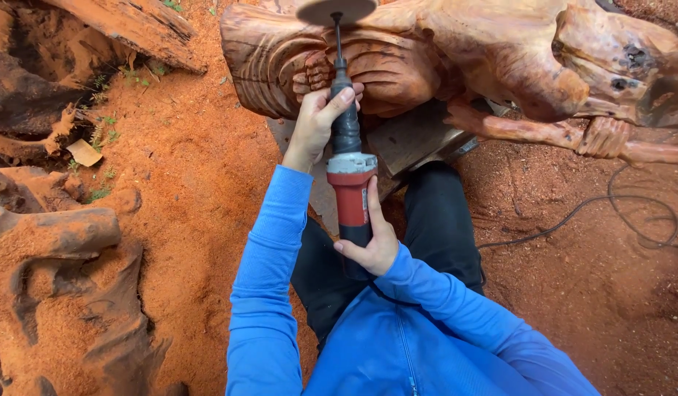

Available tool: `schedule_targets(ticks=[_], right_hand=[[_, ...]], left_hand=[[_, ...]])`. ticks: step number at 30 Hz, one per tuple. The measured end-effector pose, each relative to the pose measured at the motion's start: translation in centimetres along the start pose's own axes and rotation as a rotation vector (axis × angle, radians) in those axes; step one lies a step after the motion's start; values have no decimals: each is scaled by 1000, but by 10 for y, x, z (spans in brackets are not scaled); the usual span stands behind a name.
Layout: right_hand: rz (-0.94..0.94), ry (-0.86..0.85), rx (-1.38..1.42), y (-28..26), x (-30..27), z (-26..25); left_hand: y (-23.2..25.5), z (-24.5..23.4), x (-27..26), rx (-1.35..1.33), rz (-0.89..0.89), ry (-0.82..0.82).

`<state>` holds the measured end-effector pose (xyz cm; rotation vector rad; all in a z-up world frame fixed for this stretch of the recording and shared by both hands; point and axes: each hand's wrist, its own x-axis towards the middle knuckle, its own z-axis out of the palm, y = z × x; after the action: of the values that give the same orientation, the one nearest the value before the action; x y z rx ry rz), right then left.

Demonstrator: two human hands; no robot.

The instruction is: Polishing a large wood sculpture using a power tool with a sanding disc attachment.

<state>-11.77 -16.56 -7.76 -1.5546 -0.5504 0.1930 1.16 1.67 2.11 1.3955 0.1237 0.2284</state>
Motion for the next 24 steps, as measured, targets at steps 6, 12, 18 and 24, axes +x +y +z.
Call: schedule_targets(ticks=[6,12,18,24], right_hand=[[2,-25,-32,-2,6,-18],[32,-117,-70,0,4,-40],[73,-169,-103,-10,11,-55],[92,-172,-78,-5,13,-60]], left_hand=[[-8,-2,4,-78,-17,23],[-12,-2,0,-157,-17,55],[-10,-3,0,-198,-33,58],[-13,-2,5,-140,-56,72]])
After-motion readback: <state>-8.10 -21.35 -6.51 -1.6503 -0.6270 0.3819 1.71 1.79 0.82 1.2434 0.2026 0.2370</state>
